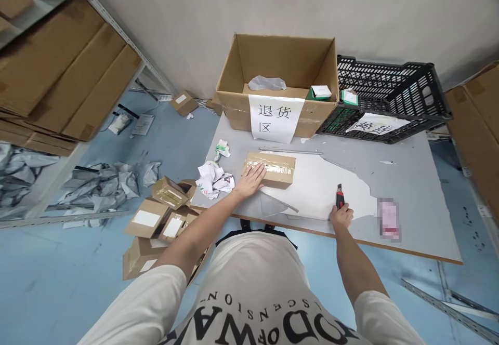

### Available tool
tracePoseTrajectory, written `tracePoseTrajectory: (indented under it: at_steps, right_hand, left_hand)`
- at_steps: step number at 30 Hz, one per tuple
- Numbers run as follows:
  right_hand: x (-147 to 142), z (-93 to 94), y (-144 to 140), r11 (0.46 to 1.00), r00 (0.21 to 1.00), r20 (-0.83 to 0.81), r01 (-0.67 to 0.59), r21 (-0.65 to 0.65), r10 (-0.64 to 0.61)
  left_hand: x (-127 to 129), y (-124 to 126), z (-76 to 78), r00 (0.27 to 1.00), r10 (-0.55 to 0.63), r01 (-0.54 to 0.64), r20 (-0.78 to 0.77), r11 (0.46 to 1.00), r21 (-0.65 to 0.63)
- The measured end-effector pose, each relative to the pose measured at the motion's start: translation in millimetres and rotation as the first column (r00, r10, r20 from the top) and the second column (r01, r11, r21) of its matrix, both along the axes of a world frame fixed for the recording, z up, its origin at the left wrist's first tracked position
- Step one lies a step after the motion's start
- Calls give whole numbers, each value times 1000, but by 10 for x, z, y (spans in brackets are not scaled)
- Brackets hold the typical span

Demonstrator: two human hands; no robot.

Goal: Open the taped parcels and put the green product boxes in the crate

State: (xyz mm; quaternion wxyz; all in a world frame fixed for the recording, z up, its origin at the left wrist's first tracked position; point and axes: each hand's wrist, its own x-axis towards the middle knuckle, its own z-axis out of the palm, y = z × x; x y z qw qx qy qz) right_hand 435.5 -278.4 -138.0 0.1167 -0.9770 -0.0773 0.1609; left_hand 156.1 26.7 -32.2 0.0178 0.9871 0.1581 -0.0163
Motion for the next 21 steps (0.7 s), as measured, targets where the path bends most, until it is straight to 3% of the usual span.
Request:
tracePoseTrajectory:
  at_steps: [4, 7, 10, 12, 14, 16, 18, 19, 21]
  right_hand:
    - [-57, -6, 23, 1000, 1000, 19, -15, -15, 16]
    - [-84, 95, 61, 999, 997, 76, -26, -46, 29]
    - [-51, 400, 310, 994, 963, 249, -111, 4, 107]
    - [-32, 710, 641, 955, 891, 380, -290, 58, 247]
    - [-68, 1038, 1071, 836, 784, 415, -541, 92, 462]
    - [-191, 1309, 1534, 597, 593, 367, -794, 116, 717]
    - [-393, 1470, 1957, 348, 374, 306, -927, 138, 875]
    - [-508, 1507, 2136, 269, 298, 282, -953, 139, 912]
    - [-720, 1507, 2413, 193, 215, 224, -975, 114, 951]
  left_hand:
    - [-27, -11, -31, 999, 8, -7, 35, 1000, -27]
    - [-35, -8, -34, 999, -4, 5, 38, 1000, -30]
    - [-47, -4, -45, 999, -4, 5, 43, 1000, -22]
    - [-60, -5, -60, 999, -6, 6, 47, 1000, -18]
    - [-72, -9, -74, 999, -10, 10, 49, 1000, -14]
    - [-81, -18, -82, 999, -14, 14, 47, 1000, -11]
    - [-87, -26, -84, 999, -17, 18, 43, 1000, -12]
    - [-90, -27, -85, 999, -19, 20, 40, 1000, -14]
    - [-99, -20, -94, 999, -29, 30, 34, 999, -25]
